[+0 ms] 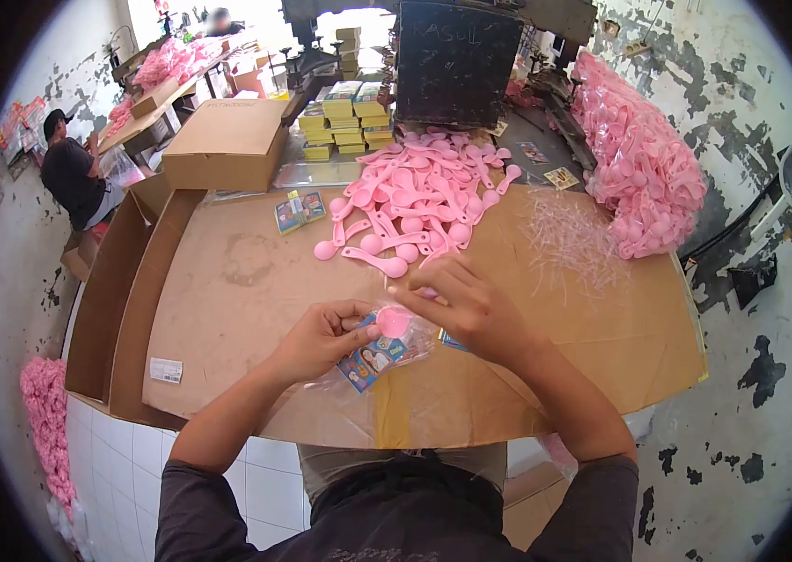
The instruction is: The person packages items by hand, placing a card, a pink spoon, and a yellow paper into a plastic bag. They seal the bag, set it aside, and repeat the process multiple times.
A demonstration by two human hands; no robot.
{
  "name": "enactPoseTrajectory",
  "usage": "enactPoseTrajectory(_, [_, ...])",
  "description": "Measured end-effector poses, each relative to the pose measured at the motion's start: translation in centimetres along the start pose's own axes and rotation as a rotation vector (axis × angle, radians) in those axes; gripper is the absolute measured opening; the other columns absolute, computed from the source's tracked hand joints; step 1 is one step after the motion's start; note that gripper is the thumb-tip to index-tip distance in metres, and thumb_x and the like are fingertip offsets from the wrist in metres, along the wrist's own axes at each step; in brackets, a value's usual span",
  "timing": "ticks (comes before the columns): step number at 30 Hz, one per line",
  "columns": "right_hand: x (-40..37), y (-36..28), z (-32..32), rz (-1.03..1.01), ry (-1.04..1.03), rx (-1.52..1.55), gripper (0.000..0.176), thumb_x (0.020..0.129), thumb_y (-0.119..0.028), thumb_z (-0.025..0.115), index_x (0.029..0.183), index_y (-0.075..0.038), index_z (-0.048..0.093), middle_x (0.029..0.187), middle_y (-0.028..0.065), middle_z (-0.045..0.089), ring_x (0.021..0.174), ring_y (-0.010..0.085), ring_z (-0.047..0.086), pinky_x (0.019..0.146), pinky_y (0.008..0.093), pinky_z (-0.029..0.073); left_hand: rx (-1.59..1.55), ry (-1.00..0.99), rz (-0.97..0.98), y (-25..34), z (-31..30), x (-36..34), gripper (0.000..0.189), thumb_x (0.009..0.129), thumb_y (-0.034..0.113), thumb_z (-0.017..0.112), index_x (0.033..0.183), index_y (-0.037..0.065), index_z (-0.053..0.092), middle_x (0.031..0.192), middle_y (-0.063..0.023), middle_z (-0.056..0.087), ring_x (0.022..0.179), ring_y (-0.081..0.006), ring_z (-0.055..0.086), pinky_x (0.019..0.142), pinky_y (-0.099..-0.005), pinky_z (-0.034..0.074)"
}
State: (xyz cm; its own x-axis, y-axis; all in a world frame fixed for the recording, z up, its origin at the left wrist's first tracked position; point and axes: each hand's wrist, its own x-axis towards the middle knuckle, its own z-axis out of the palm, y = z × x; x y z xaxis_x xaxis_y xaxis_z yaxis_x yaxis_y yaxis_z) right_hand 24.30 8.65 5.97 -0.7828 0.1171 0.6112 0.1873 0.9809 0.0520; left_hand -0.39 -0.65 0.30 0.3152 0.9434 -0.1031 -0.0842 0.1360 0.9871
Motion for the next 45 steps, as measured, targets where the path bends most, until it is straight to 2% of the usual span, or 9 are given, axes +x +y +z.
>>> enactPoseTrajectory(5, [1.0,-2.1,-0.2,0.062,-0.094,0.220,0.058,0.081,0.005,0.067,0.138,-0.007,0.062,0.137,0.0141,0.061,0.130,0.0294,0.059,0.108,0.0426,0.049,-0.010,-0.038,0.029,0.5,0.8,-0.3,0.035,0.105,0.019,0.065,0.133,-0.002,0.061,0.111,-0.0060,0.075,0.095,-0.0075,0.068,0.080,-0.0254,0.056])
enactPoseTrajectory(8, [1.6,-3.2,0.8,0.249,0.082,0.653,0.059,0.080,0.019,0.061,0.132,-0.009,0.066,0.136,0.0169,0.064,0.134,0.0320,0.058,0.109,0.0429,0.048,-0.039,-0.126,0.066,0.1,0.4,-0.2,0.035,0.106,0.019,0.064,0.134,-0.001,0.061,0.114,-0.0059,0.074,0.100,-0.0083,0.068,0.085,-0.0268,0.055])
enactPoseTrajectory(12, [1.4,-0.8,-0.7,0.286,-0.013,0.911,0.046,0.089,0.009,0.066,0.131,-0.008,0.066,0.141,0.0135,0.060,0.132,0.0303,0.058,0.108,0.0416,0.048,-0.122,-0.211,0.047,1.2,0.3,-0.8,0.034,0.106,0.018,0.064,0.134,-0.001,0.060,0.114,-0.0051,0.073,0.103,-0.0094,0.067,0.089,-0.0277,0.053])
enactPoseTrajectory(17, [2.2,-1.5,-2.2,0.272,-0.237,0.903,0.022,0.087,0.004,0.073,0.107,-0.005,0.076,0.121,0.0094,0.070,0.112,0.0275,0.066,0.097,0.0420,0.052,-0.130,-0.347,0.075,0.6,-0.3,-0.6,0.039,0.106,0.018,0.062,0.141,0.000,0.055,0.127,-0.0087,0.069,0.118,-0.0136,0.063,0.101,-0.0315,0.050])
enactPoseTrajectory(24, [5.3,-3.3,-5.4,0.113,0.161,0.299,0.017,0.082,-0.003,0.078,0.098,-0.007,0.073,0.101,0.0062,0.070,0.095,0.0223,0.068,0.082,0.0364,0.053,-0.055,0.041,0.476,1.0,0.8,0.0,0.048,0.104,0.016,0.063,0.148,0.002,0.049,0.148,-0.0138,0.056,0.142,-0.0238,0.049,0.119,-0.0406,0.036])
enactPoseTrajectory(26, [5.6,-3.6,-6.0,0.106,0.163,0.097,0.015,0.081,-0.005,0.078,0.095,-0.007,0.072,0.093,0.0051,0.068,0.089,0.0227,0.067,0.078,0.0358,0.052,0.121,0.010,0.523,1.7,0.7,-0.9,0.051,0.101,0.014,0.065,0.148,0.004,0.049,0.149,-0.0130,0.056,0.142,-0.0245,0.049,0.119,-0.0415,0.036])
enactPoseTrajectory(30, [5.4,-4.2,-6.5,0.164,0.012,0.061,0.013,0.081,-0.007,0.076,0.093,-0.007,0.070,0.085,0.0051,0.064,0.078,0.0251,0.064,0.072,0.0376,0.051,0.470,0.040,0.605,3.5,2.0,-2.0,0.052,0.098,0.014,0.069,0.147,0.005,0.052,0.149,-0.0110,0.057,0.140,-0.0238,0.052,0.116,-0.0412,0.041])
enactPoseTrajectory(39, [5.0,-4.8,-5.6,0.337,-0.009,0.337,0.011,0.087,-0.007,0.074,0.097,-0.004,0.071,0.081,0.0077,0.065,0.071,0.0249,0.065,0.063,0.0370,0.052,0.087,0.049,0.463,1.9,2.1,-1.4,0.035,0.105,0.005,0.056,0.139,-0.001,0.057,0.116,-0.0136,0.076,0.112,-0.0190,0.072,0.100,-0.0323,0.054])
enactPoseTrajectory(45, [5.2,-5.1,-4.5,0.433,0.089,0.370,0.015,0.088,-0.005,0.074,0.103,-0.005,0.070,0.089,0.0089,0.066,0.077,0.0235,0.067,0.067,0.0349,0.052,0.279,0.144,0.470,3.4,3.1,-2.2,0.032,0.108,0.003,0.051,0.139,-0.005,0.056,0.110,-0.0153,0.075,0.103,-0.0206,0.073,0.094,-0.0343,0.058])
